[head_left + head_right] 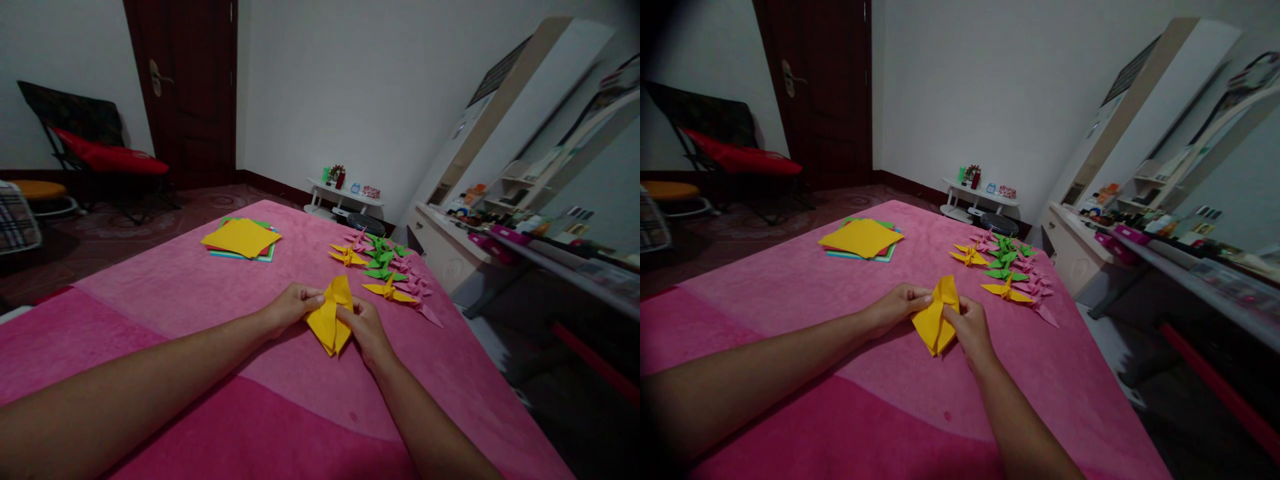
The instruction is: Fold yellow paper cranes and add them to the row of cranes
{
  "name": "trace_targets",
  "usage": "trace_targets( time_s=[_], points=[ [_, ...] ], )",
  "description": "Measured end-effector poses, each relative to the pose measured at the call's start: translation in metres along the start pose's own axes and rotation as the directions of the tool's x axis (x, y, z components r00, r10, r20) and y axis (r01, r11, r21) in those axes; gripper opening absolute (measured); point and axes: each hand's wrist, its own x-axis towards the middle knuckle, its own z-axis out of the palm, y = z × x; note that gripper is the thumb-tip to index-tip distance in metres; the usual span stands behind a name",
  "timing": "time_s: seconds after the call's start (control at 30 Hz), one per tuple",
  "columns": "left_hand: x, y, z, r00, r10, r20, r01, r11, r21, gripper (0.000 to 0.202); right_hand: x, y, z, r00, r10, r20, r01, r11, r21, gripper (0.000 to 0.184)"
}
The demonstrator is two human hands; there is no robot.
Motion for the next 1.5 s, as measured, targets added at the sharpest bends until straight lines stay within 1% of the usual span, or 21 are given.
trace_targets(
  time_s=[0.17, 0.37, 0.5, 0.67, 0.83, 0.97, 1.13, 1.23, 1.37, 1.5],
  points=[
    [-0.001, -0.002, 0.006, 0.999, 0.028, -0.019, -0.027, 0.999, 0.042, 0.033, 0.000, 0.006, 0.001, 0.998, -0.011, -0.066, 0.010, 1.000, -0.014, 0.035],
    [0.000, -0.005, 0.006, 0.999, 0.042, -0.029, -0.040, 0.998, 0.057, 0.032, 0.001, 0.009, 0.002, 0.997, -0.017, -0.075, 0.017, 1.000, 0.001, 0.032],
    [0.000, -0.006, 0.007, 0.998, 0.030, -0.051, -0.027, 0.998, 0.063, 0.033, -0.001, 0.007, 0.002, 0.997, -0.015, -0.075, 0.015, 1.000, 0.005, 0.034],
    [0.001, -0.009, 0.008, 0.999, 0.022, -0.038, -0.022, 0.999, 0.026, 0.034, -0.002, 0.005, 0.005, 0.996, 0.006, -0.088, -0.005, 1.000, 0.013, 0.033],
    [0.000, -0.008, 0.009, 0.992, 0.011, -0.126, -0.009, 1.000, 0.016, 0.030, -0.001, 0.006, 0.005, 0.995, 0.009, -0.102, -0.005, 0.999, 0.039, 0.030],
    [-0.002, -0.006, 0.010, 0.992, 0.006, -0.124, -0.002, 1.000, 0.031, 0.026, -0.002, 0.006, 0.004, 0.994, 0.011, -0.107, -0.007, 0.999, 0.038, 0.028],
    [-0.004, -0.003, 0.011, 0.996, -0.010, -0.088, 0.012, 1.000, 0.028, 0.026, -0.002, 0.006, 0.004, 0.993, -0.020, -0.118, 0.020, 1.000, -0.002, 0.024],
    [-0.005, -0.002, 0.011, 0.998, -0.011, -0.068, 0.013, 0.999, 0.033, 0.026, -0.001, 0.007, 0.004, 0.991, -0.032, -0.133, 0.025, 0.998, -0.055, 0.024],
    [-0.005, -0.002, 0.010, 0.999, -0.006, -0.049, 0.009, 0.998, 0.065, 0.028, 0.000, 0.013, 0.004, 0.987, -0.054, -0.149, 0.029, 0.986, -0.167, 0.025],
    [-0.005, -0.002, 0.009, 0.998, -0.030, -0.059, 0.035, 0.996, 0.085, 0.027, 0.001, 0.019, 0.004, 0.978, -0.084, -0.189, 0.022, 0.951, -0.309, 0.025]
  ],
)
